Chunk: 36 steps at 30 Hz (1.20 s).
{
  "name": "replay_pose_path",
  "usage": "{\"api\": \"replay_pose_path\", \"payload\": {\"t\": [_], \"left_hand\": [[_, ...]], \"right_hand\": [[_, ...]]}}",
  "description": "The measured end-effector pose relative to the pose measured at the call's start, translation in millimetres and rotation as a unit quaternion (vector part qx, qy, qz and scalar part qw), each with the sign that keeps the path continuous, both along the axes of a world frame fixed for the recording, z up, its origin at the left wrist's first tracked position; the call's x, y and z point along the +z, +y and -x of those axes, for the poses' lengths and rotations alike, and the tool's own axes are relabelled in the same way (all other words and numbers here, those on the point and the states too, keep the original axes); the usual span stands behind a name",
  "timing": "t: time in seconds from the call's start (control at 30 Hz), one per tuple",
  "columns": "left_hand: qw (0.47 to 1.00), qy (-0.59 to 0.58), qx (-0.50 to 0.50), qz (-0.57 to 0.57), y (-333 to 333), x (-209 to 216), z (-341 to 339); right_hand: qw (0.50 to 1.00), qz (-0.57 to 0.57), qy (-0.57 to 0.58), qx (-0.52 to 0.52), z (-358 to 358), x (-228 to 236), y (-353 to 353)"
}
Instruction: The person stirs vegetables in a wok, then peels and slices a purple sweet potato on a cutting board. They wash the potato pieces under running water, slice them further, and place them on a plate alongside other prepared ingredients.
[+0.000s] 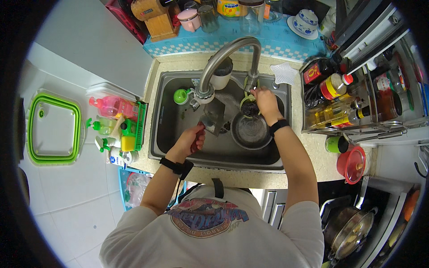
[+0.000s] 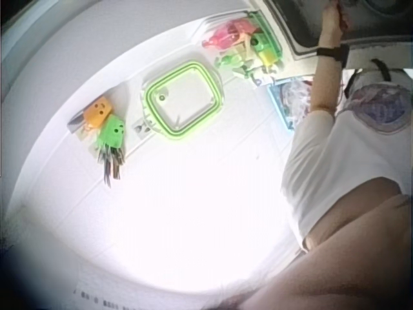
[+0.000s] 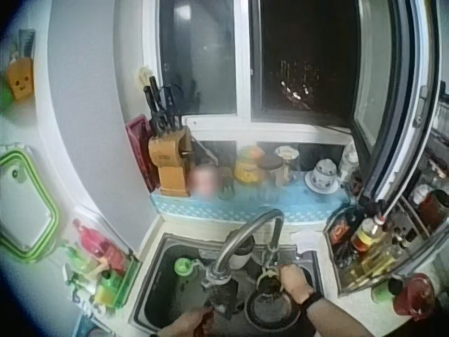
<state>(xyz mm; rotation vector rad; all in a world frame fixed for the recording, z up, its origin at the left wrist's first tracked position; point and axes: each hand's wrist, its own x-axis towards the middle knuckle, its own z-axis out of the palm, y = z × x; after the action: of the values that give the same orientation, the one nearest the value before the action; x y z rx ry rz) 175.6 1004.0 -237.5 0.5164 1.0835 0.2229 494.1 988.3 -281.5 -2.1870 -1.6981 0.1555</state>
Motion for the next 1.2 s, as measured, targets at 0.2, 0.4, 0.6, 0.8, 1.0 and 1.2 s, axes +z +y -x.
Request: {"api": "replay_pose_path", "payload": {"t": [0.2,0.4,0.6,0.8,1.0,1.2], "left_hand": [[1.0,0.007,0.003,0.006,0,4,-5],[1.0,-0.029,0.011,0.005,-2,6,-3],[0.985,-0.148,0.06,0.069,-6,5,1],[0.968,-0.21,0.082,0.115,-5,11,4],[0.962,-0.22,0.097,0.127,-4,17,5],[0.961,-0.224,0.101,0.127,-2,15,5]], "right_hand": [[1.0,-0.026,-0.007,-0.002,-8,5,12],[0.991,-0.119,0.065,0.01,-6,7,13],[0.99,-0.118,0.084,0.002,0,6,11],[0.99,-0.118,0.072,0.021,2,2,7],[0.989,-0.128,0.076,0.016,4,-2,6],[0.989,-0.128,0.067,0.003,7,-5,4]]}}
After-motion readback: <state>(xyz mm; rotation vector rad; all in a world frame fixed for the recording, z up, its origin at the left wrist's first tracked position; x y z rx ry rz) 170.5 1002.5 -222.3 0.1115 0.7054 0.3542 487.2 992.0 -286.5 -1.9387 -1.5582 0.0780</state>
